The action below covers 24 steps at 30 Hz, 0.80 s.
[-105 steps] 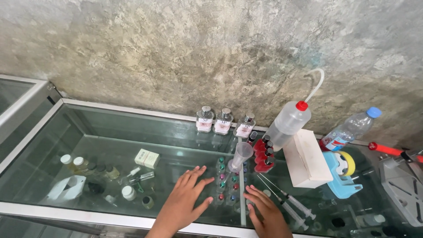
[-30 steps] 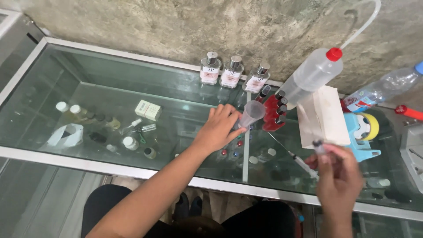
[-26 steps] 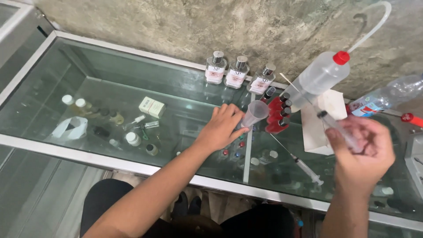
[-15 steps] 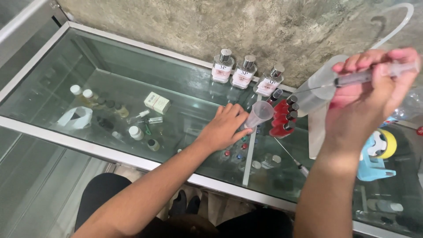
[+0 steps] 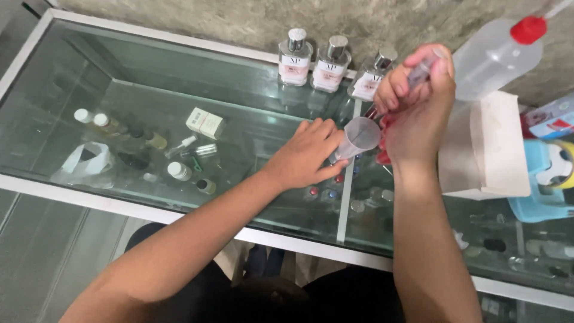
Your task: The person draws liquid from a large bottle into a syringe and transfers it into a plastic container and smaller perfume bottles by hand.
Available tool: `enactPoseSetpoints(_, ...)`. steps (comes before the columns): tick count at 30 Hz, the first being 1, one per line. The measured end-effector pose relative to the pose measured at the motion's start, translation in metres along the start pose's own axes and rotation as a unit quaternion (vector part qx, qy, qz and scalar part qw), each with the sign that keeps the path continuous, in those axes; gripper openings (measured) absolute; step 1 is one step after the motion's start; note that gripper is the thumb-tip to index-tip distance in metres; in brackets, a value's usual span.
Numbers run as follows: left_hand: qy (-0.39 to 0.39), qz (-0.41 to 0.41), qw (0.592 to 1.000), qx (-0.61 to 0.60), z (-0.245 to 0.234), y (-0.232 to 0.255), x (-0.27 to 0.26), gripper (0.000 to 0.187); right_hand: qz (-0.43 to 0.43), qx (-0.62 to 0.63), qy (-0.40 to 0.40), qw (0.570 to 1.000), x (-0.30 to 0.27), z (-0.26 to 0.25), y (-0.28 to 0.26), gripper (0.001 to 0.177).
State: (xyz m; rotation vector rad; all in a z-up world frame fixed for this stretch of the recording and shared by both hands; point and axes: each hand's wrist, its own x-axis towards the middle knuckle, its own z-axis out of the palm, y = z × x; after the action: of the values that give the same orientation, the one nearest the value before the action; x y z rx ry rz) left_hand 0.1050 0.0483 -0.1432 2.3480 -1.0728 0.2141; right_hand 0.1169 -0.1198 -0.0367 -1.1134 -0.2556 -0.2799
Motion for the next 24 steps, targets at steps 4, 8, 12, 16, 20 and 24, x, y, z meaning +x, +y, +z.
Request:
enactPoseSetpoints(4, -0.014, 0.072, 0.997, -0.027, -0.006, -0.014, 0.015, 0.022, 0.028, -0.096, -0.010, 0.995, 0.001, 0.001, -0.004, 0.034)
enactPoseSetpoints(8, -0.008, 0.085, 0.996, -0.038, -0.004, -0.018, 0.019, 0.027, 0.040, -0.028, -0.040, 0.998, 0.005, -0.013, 0.008, 0.034)
enactPoseSetpoints(12, -0.019, 0.077, 0.996, -0.045, -0.003, -0.021, 0.019, 0.031, 0.029, -0.022, -0.025, 0.999, 0.003, -0.010, 0.012, 0.033)
enactPoseSetpoints(16, -0.048, 0.064, 0.995, -0.055, -0.007, -0.020, 0.020, 0.029, -0.018, -0.046, -0.010, 0.999, -0.004, -0.002, 0.013, 0.035)
enactPoseSetpoints(20, -0.033, 0.074, 0.995, -0.063, -0.007, -0.021, 0.019, 0.028, 0.027, -0.061, 0.040, 0.997, -0.007, 0.003, 0.004, 0.042)
enactPoseSetpoints(24, -0.025, 0.089, 0.994, -0.052, -0.008, -0.020, 0.018, 0.028, 0.020, -0.151, -0.016, 0.988, -0.010, -0.007, 0.003, 0.074)
